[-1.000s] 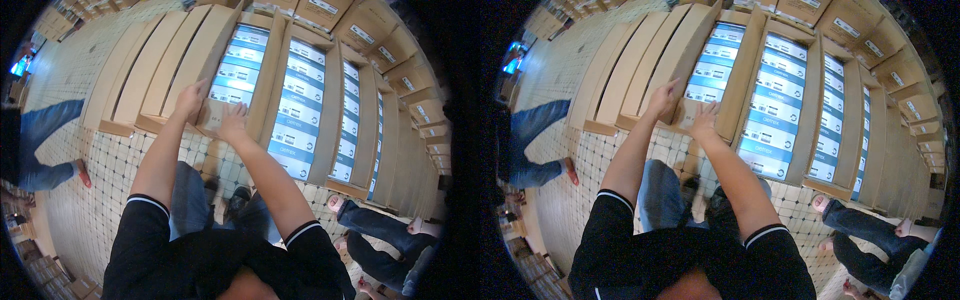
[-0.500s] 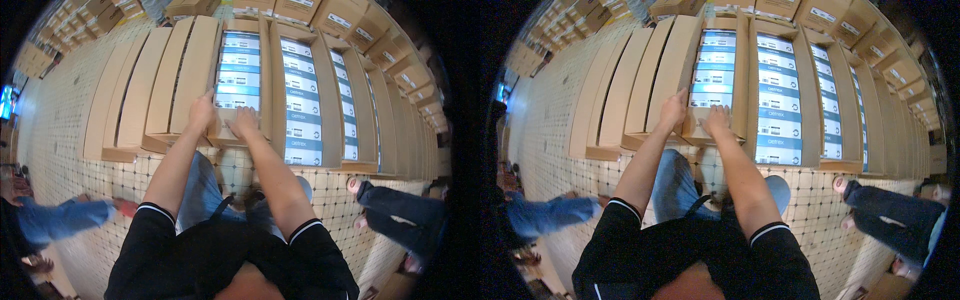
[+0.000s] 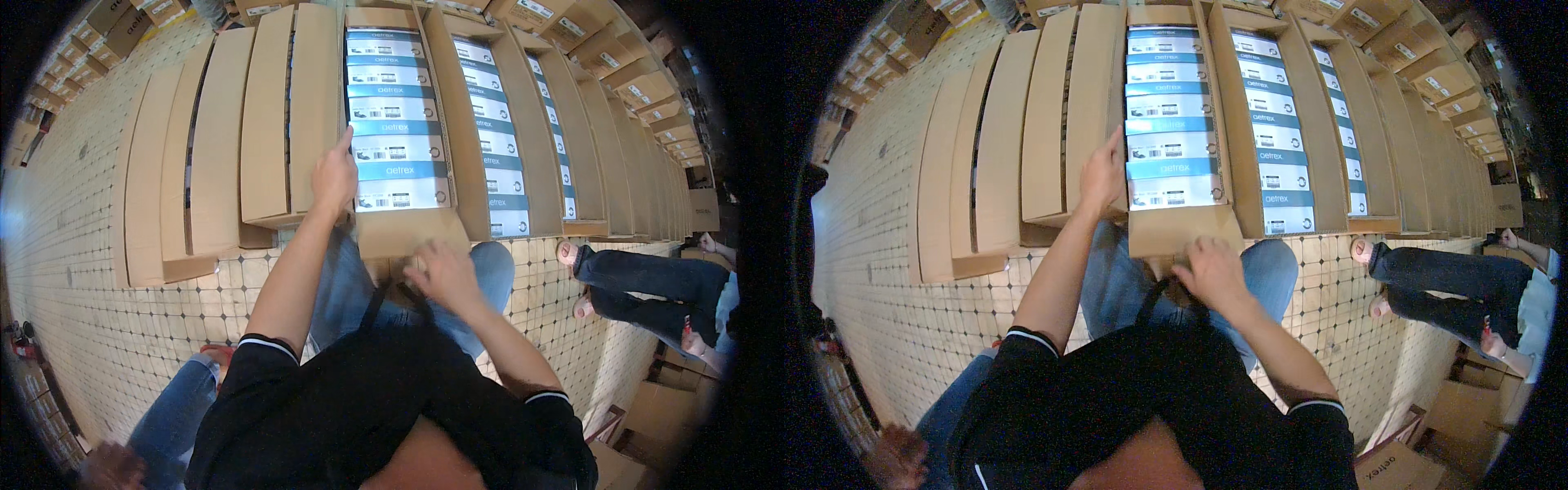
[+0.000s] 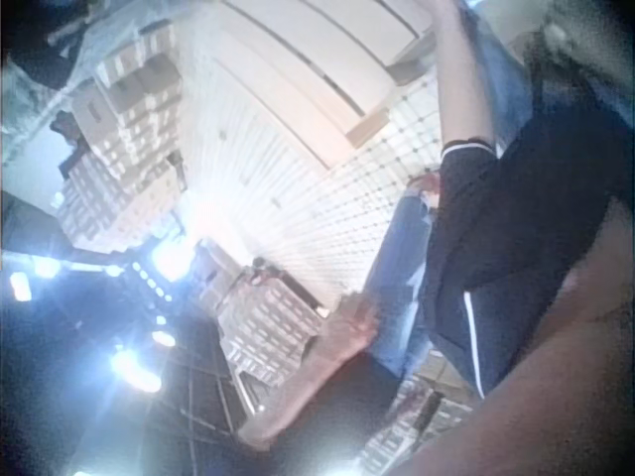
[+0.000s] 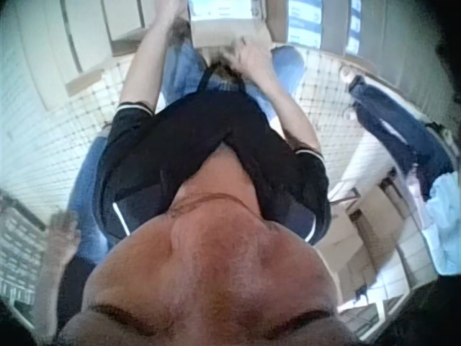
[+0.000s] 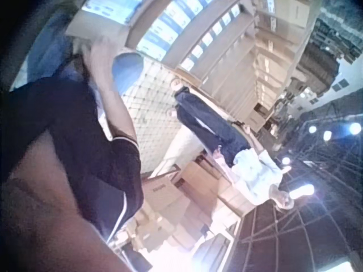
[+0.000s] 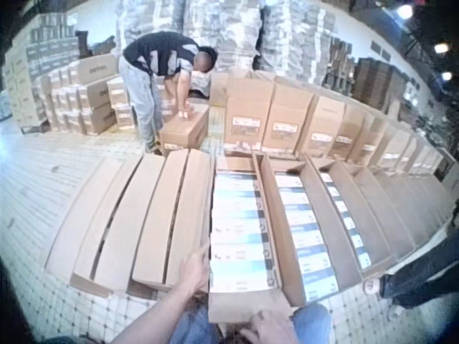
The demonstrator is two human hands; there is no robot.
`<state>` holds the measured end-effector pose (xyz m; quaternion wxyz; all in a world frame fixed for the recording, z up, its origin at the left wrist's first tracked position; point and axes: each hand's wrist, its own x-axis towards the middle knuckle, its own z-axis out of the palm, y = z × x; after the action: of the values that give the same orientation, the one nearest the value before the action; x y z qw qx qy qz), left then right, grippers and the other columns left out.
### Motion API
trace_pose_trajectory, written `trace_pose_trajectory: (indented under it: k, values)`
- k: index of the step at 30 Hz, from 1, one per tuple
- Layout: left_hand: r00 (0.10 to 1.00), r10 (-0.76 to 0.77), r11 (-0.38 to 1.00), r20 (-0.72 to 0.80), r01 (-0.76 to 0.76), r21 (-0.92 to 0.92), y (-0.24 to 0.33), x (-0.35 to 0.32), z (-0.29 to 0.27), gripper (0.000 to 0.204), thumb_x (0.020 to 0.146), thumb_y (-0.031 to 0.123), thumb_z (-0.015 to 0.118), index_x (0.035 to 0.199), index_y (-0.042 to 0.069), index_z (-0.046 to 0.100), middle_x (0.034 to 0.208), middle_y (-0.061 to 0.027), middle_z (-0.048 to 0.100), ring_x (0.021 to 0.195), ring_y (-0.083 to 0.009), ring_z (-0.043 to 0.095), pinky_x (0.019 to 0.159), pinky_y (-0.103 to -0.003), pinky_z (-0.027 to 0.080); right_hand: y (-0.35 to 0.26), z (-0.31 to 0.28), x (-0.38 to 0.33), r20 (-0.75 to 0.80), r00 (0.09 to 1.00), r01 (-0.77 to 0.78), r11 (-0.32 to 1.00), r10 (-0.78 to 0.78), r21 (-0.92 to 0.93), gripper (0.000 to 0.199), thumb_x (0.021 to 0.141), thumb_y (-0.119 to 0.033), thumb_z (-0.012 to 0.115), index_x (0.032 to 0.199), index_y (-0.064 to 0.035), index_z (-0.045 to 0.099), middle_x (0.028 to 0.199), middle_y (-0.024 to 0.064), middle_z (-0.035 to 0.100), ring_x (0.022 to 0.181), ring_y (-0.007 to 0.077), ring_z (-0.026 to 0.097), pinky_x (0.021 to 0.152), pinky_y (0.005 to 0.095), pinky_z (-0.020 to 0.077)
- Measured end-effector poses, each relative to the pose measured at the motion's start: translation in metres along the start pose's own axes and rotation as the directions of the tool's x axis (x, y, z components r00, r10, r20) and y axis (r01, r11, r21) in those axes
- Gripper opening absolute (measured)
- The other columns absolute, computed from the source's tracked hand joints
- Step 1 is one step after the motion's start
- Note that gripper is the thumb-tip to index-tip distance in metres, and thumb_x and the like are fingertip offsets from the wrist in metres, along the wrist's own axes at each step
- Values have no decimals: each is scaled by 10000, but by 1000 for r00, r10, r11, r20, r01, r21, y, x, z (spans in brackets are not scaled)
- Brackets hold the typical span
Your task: The person sits on the floor and repeatedly places small product boxes into larger cardboard shipping boxes. They arrange the items in rows and occasionally adjust the position of the boxes. Other people are visible nearby handling similar boxes.
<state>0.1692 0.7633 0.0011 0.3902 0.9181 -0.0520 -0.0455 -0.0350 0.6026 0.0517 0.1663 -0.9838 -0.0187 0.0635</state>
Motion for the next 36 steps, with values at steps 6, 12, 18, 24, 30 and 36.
trace_pose_trajectory:
  k: [6,12,18,24,30,36]
  values:
    - [1000,-24,1000,8,24,12,1,0,-1,480,914,142,470,1373,266,532,945,-227,676,850,-416,653,766,-500,505,27,-34,100,-502,862,16,992,-76,-123,375,879,-338,653,1129,-60,637,1266,229,530,1183,390,503,977,471,408]
    - [999,-43,998,8,43,43,9,-1,-5,477,914,146,482,1375,260,531,966,-208,682,873,-403,655,786,-495,508,62,-22,140,-387,908,-368,745,159,-557,574,910,-354,603,1440,-267,400,1388,251,435,1252,434,472,963,515,460]
    - [997,-51,996,52,47,80,14,-2,-4,504,893,176,536,1395,223,509,1039,-218,669,936,-391,648,823,-490,511,109,-13,111,-287,894,-413,881,344,-233,548,979,-270,501,1483,-344,298,919,161,643,646,345,671,537,461,546]
    - [979,201,943,11,-197,269,23,-27,3,741,815,263,680,1471,118,367,1298,-215,544,1060,-373,618,835,-475,521,108,-5,113,-364,869,-429,876,334,-220,545,978,-279,492,1483,-340,296,878,167,649,664,361,672,547,467,547]
    - [981,120,962,155,-153,224,20,-73,-3,1088,688,348,820,1525,103,169,1388,-218,474,1173,-384,561,888,-468,512,103,-13,110,-357,886,-369,916,295,-158,529,957,-233,500,1469,-255,369,896,194,627,669,352,684,575,468,564]
    - [970,189,959,150,-215,185,19,-71,0,985,726,210,744,1516,79,170,1390,-223,458,1159,-405,555,881,-464,515,105,-12,111,-364,881,-380,910,302,-165,521,961,-236,497,1467,-249,376,871,192,624,650,338,680,557,456,557]
